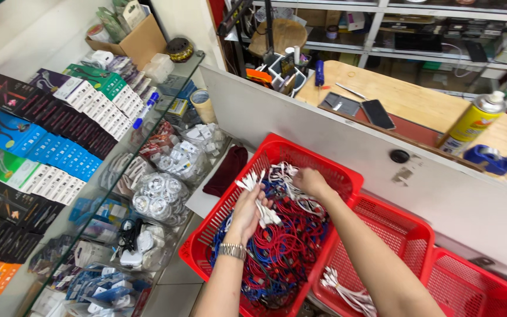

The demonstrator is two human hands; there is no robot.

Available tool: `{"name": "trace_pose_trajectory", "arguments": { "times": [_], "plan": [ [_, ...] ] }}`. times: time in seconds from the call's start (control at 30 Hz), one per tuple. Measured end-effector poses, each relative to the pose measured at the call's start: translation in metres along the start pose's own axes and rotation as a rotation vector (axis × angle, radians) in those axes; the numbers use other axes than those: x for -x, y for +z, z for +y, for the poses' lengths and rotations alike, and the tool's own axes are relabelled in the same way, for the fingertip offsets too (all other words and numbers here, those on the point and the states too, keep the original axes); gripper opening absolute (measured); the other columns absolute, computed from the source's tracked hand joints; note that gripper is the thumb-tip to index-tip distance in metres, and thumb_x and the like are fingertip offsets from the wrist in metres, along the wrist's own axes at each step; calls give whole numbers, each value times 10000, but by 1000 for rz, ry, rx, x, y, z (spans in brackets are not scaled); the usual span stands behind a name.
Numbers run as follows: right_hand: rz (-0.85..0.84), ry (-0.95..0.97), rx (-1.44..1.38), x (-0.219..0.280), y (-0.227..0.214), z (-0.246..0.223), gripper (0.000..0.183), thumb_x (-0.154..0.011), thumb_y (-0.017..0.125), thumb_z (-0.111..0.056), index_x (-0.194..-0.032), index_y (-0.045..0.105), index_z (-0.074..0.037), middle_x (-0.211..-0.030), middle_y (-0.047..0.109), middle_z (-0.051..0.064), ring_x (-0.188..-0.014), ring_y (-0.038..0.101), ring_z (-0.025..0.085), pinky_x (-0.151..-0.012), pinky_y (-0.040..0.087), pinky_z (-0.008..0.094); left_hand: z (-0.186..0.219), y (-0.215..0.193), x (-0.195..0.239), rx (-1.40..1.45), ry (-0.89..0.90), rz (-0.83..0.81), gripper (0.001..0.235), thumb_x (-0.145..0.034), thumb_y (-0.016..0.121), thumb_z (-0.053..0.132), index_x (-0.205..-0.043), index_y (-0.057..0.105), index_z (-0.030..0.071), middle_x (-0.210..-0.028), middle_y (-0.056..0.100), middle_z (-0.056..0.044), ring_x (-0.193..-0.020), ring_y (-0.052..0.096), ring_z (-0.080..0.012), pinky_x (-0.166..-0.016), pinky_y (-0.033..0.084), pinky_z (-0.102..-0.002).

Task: The person sorts tangled white, red, and blue cables from a large red basket into smaller red baskets. They wipe the counter with a maroon cloth, place rubber bands on the counter, and continue separating the white cables into a separate basket.

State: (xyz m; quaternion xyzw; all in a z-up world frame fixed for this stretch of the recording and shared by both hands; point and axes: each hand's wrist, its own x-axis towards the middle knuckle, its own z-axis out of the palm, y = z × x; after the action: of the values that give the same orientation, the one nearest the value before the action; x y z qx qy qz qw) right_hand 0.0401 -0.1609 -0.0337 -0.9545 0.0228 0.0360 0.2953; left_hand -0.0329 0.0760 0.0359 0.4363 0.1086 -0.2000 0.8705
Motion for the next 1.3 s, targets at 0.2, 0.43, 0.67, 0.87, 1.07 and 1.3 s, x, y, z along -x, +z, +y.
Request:
{"name": "trace_pose_trajectory", "arguments": {
  "times": [0.2, 0.43, 0.67, 0.87, 1.07, 1.3],
  "plan": [
    [-62, 187, -13, -2, 49, 5, 322, -849, 721, -288, -1102, 736, -91, -1037, 765, 167, -1006, 726, 342, -916, 556, 460, 6, -12, -1, -7, -89, 32, 255, -1028, 450, 175, -1176, 596, 28, -825, 560, -55, -728, 583, -161, -820, 608, -383],
    [-70, 75, 52, -3, 56, -1, 329, -899, 737, -320, -1099, 720, -60, -1040, 741, 199, -1020, 693, 371, -939, 534, 467, -18, -23, -23, 160, -54, 102, 191, -1035, 500, 117, -1171, 562, -4, -790, 548, -29, -716, 535, -146, -804, 569, -397],
    [-84, -4, -73, -18, -37, -27, 307, -905, 706, -397, -994, 778, -112, -876, 776, 112, -832, 750, 267, -802, 577, 410, -25, -33, -32, 221, -77, 71, 182, -1047, 522, 144, -1127, 616, 10, -752, 511, -6, -686, 500, -134, -798, 539, -369],
    [-126, -27, -377, 21, -99, -37, 256, -897, 722, -365, -951, 826, -137, -849, 793, 35, -761, 686, 118, -750, 536, 302, -39, -7, -33, 326, -127, 47, 122, -1045, 517, 129, -1082, 593, 42, -767, 558, -18, -705, 542, -148, -828, 542, -371],
    [-237, 86, -535, 85, -87, -31, 295, -993, 698, -277, -888, 779, -13, -726, 730, 48, -576, 526, 83, -565, 445, 301, -54, 17, -27, 275, -137, -23, 162, -1030, 564, 173, -1104, 619, 39, -763, 550, -5, -670, 517, -137, -756, 532, -345],
    [-159, -188, -644, 139, -117, -70, 250, -978, 642, -238, -1020, 740, -12, -804, 757, 33, -712, 624, 50, -642, 500, 252, -52, 62, -1, 170, 54, -179, 247, -988, 668, 233, -1089, 619, 13, -917, 648, -38, -774, 578, -133, -735, 503, -330]
  ]
}}
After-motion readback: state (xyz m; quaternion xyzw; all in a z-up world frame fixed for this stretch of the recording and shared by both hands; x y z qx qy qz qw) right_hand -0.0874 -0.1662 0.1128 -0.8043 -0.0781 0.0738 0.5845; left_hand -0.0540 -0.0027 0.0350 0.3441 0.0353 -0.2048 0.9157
